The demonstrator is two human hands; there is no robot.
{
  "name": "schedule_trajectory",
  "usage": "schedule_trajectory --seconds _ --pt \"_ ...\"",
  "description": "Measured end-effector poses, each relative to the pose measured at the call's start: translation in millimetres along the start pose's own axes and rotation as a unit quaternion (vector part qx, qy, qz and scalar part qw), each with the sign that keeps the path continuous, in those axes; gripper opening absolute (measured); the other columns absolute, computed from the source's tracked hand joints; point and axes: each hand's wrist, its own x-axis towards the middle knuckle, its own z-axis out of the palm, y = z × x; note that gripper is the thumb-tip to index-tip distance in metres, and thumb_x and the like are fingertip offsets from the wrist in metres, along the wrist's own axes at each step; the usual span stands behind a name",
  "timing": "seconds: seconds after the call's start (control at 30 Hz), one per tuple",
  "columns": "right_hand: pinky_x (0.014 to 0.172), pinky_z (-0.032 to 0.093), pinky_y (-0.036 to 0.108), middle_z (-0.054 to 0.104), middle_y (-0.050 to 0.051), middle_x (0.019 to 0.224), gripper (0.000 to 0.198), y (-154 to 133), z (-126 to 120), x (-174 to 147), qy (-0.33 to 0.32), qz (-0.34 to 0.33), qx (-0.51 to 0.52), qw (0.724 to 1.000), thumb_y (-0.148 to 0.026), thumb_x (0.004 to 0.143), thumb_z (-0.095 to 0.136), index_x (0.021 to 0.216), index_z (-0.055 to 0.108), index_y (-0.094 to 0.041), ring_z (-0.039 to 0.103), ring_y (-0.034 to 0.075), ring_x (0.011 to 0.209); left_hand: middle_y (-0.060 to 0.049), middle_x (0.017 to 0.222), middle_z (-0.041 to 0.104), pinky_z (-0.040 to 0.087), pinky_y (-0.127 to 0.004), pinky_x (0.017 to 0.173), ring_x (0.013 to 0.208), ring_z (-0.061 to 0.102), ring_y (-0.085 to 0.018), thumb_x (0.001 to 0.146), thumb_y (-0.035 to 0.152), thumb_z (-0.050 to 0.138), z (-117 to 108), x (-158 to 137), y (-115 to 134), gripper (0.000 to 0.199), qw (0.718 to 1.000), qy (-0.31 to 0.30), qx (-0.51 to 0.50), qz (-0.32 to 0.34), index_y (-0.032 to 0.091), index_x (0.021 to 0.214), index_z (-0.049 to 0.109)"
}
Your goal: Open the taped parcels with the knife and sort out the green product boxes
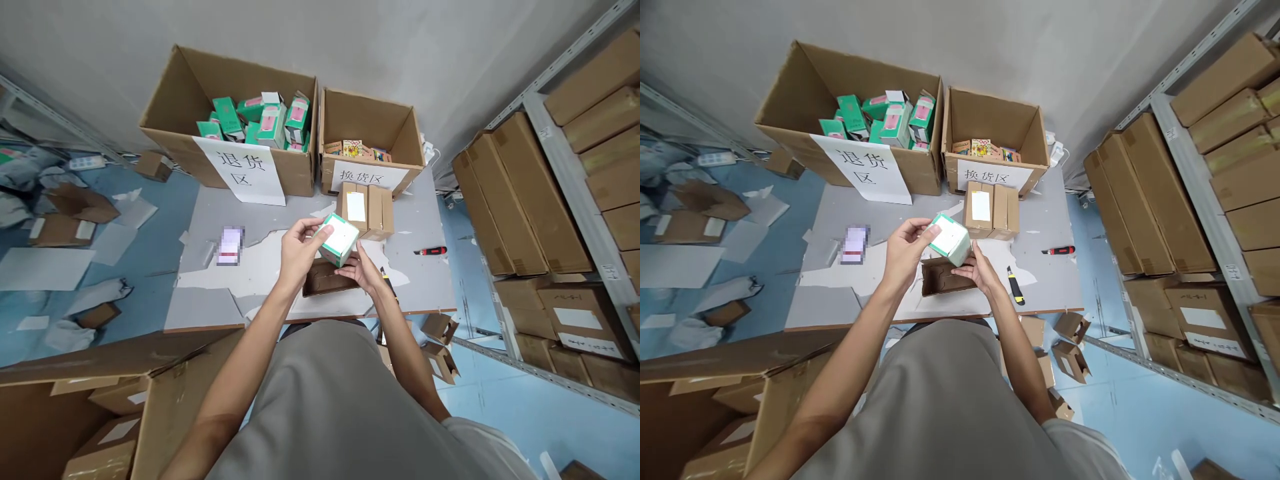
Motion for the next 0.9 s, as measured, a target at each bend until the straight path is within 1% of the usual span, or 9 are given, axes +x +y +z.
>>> schedule_trajectory --seconds 0.07,0.17,0.3,0.4,0.47,0.53,0.7,0.83,0.9 --pt "0.096 0.077 0.055 0.086 0.019 0.112 0.085 0.5 1.0 -0.7 0.011 -0.027 0.010 1.000 -0.098 0.091 0.069 0.127 0.070 -0.020 0.088 0.036 0.097 -0.004 0.101 0.073 0.056 -0.031 0.095 0.106 0.070 -0.024 0.074 0.031 0.109 -3.6 -6.5 -2.7 0.043 1.000 0.012 -0.019 -0.018 0.021 0.106 0.082" --pt "0.102 0.075 0.052 0.084 0.015 0.130 0.070 -5.6 1.0 -2.4 0.054 -0.072 0.024 0.996 -0.081 0.092 0.077 0.133 0.069 -0.024 0.087 0.033 0.109 -0.006 0.109 0.075 0.057 -0.032 0.102 0.116 0.072 -0.025 0.073 0.029 0.109 -18.2 -19.3 -13.4 0.044 0.998 0.026 -0.041 -0.049 0.022 0.101 0.077" --pt "0.104 0.072 0.048 0.077 0.011 0.153 0.062 -18.6 2.0 -0.1 0.084 -0.136 -0.036 0.987 -0.063 0.096 0.073 0.148 0.065 -0.029 0.084 0.031 0.124 -0.008 0.118 0.077 0.064 -0.035 0.096 0.114 0.075 -0.027 0.071 0.045 0.111 -51.2 -39.4 -33.7 0.054 0.988 -0.007 -0.056 -0.143 0.023 0.098 0.071" --pt "0.105 0.071 0.046 0.067 0.015 0.169 0.071 -23.0 10.8 11.7 0.086 -0.180 -0.108 0.974 -0.061 0.094 0.075 0.156 0.063 -0.029 0.072 0.034 0.147 -0.012 0.135 0.078 0.071 -0.043 0.095 0.121 0.077 -0.032 0.069 0.062 0.110 -75.5 -51.1 -46.2 0.063 0.975 -0.043 -0.067 -0.207 0.024 0.101 0.072" --pt "0.109 0.070 0.047 0.064 0.018 0.171 0.075 -23.3 22.8 25.3 0.087 -0.210 -0.146 0.963 -0.063 0.094 0.077 0.157 0.063 -0.026 0.066 0.034 0.155 -0.013 0.142 0.077 0.073 -0.046 0.095 0.128 0.076 -0.035 0.065 0.065 0.110 -86.9 -52.8 -50.5 0.066 0.971 -0.024 -0.059 -0.230 0.023 0.096 0.070" --pt "0.112 0.068 0.046 0.067 0.020 0.167 0.073 -24.3 38.9 41.4 0.081 -0.238 -0.171 0.953 -0.067 0.095 0.077 0.153 0.065 -0.024 0.068 0.033 0.153 -0.013 0.144 0.077 0.074 -0.047 0.095 0.131 0.076 -0.037 0.062 0.064 0.112 -93.8 -46.9 -49.5 0.067 0.969 0.008 -0.047 -0.241 0.023 0.091 0.067" --pt "0.100 0.073 0.041 0.075 0.019 0.154 0.068 -40.1 88.7 72.8 -0.006 -0.260 -0.181 0.949 -0.073 0.097 0.079 0.144 0.069 -0.024 0.077 0.031 0.139 -0.010 0.139 0.078 0.074 -0.048 0.100 0.125 0.079 -0.033 0.067 0.058 0.111 -101.6 0.7 -21.3 0.061 0.979 0.045 -0.071 -0.186 0.023 0.099 0.072" --pt "0.078 0.077 0.038 0.070 0.015 0.164 0.083 -71.7 138.3 92.5 -0.095 -0.219 -0.194 0.951 -0.076 0.097 0.079 0.164 0.064 -0.028 0.086 0.027 0.106 -0.009 0.128 0.078 0.073 -0.047 0.100 0.120 0.079 -0.030 0.067 0.052 0.112 -109.0 67.6 16.3 0.060 0.988 0.085 -0.090 -0.089 0.022 0.102 0.073" --pt "0.081 0.078 0.042 0.067 0.012 0.169 0.088 -96.4 169.4 114.6 -0.123 -0.228 -0.197 0.946 -0.079 0.098 0.076 0.170 0.061 -0.031 0.086 0.027 0.105 -0.010 0.121 0.078 0.073 -0.049 0.099 0.116 0.078 -0.030 0.069 0.049 0.111 -112.5 112.9 39.6 0.059 0.990 0.097 -0.089 -0.051 0.022 0.106 0.073"
